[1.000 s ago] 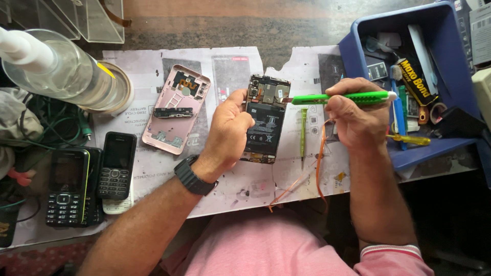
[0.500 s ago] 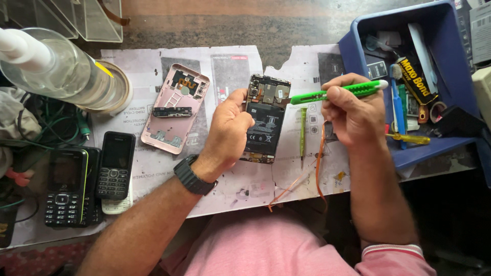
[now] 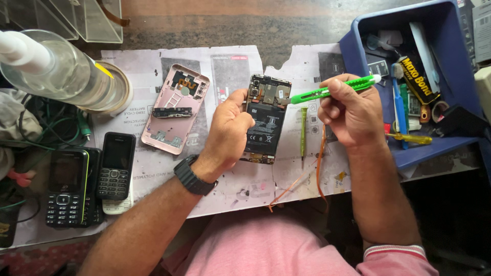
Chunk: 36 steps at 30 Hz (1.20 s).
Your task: The person uses a green plastic pry tool to work on the internal components of a disassembled smartphone, focusing on the battery and connector areas. They then receive a second smartphone with a cracked screen, inspect it, and place it on the workbench.
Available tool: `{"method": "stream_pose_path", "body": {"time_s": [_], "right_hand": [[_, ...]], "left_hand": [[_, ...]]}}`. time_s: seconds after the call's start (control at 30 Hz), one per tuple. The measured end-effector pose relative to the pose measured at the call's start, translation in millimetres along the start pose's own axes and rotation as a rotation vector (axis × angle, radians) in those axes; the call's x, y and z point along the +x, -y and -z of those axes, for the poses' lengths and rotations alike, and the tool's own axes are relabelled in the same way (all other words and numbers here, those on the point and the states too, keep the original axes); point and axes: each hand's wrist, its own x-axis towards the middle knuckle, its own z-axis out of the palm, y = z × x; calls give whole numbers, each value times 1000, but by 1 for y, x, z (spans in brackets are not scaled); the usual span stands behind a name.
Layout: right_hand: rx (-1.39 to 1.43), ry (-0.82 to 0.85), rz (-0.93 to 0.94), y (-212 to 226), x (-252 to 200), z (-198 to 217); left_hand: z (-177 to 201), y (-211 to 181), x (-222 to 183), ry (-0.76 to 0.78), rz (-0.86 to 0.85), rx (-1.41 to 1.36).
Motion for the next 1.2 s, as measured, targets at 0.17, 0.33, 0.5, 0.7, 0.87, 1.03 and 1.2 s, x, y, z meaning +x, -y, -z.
{"method": "stream_pose_path", "body": {"time_s": [0.17, 0.33, 0.5, 0.7, 0.87, 1.03, 1.2], "right_hand": [[66, 16, 62, 2, -1, 0], [-176, -34, 456, 1, -5, -7], [-1364, 83, 994, 9, -7, -25], [-1600, 187, 930, 5, -6, -46], [-1700, 115, 985, 7, -20, -60], [-1409, 229, 805, 14, -33, -77], [-1347, 263, 721, 16, -34, -89]], "left_hand": [[-1, -1, 1, -6, 10, -35], [0, -1, 2, -5, 3, -36], [-3, -4, 3, -9, 3, -61], [-7, -7, 0, -49, -7, -4], [-5, -5, 1, -56, -31, 18], [-3, -4, -2, -49, -84, 91], [-4, -3, -2, -50, -115, 107]]}}
